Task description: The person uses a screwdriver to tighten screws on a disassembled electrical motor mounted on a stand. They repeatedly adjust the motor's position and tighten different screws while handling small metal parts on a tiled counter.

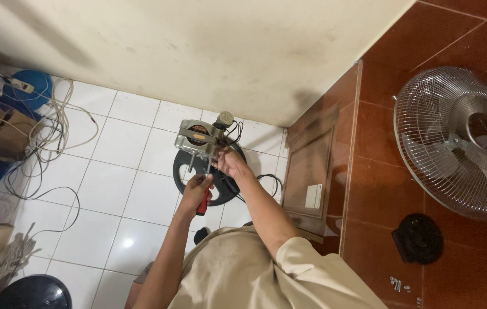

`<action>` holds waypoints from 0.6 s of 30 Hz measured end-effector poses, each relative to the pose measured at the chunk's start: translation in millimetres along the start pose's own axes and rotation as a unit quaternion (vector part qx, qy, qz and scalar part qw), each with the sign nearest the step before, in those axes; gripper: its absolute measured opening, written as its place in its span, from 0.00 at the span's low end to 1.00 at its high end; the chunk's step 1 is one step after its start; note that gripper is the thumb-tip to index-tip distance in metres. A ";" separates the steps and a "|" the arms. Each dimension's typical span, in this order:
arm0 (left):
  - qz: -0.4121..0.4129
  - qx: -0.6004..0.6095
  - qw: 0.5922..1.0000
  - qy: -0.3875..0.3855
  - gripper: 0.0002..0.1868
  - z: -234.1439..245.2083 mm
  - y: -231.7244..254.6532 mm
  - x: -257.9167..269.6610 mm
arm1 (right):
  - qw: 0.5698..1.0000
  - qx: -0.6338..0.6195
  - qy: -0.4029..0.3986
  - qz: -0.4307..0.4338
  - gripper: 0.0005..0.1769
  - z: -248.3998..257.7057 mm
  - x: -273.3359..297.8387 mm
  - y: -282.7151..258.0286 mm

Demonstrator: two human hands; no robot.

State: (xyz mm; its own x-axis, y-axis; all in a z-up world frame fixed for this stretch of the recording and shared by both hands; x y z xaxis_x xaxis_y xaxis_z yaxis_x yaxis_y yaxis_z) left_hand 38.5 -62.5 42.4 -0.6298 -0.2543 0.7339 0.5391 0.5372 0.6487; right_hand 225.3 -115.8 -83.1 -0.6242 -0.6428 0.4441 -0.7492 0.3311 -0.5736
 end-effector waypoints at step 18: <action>-0.043 -0.013 0.998 0.042 0.21 4.5 0.7 1.1 | 0.997 -0.032 -0.063 0.009 0.07 -1.7 5.4 2.8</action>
State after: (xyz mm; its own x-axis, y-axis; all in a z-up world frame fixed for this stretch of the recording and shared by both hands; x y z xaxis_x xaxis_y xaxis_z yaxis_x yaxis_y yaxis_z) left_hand 35.6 -58.8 42.8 -0.6261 -0.3658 0.6886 0.4999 0.4895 0.7145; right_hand 219.4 -117.2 -81.1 -0.6074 -0.7166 0.3429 -0.7539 0.3839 -0.5332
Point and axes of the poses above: each hand's wrist, its own x-axis away from the middle knuckle, its own z-axis out of the back of the hand, y = z × x, the point moved 3 cm from there along -x, towards the middle knuckle, and after that the axes turned 11 degrees about z, right-handed, at the moved point
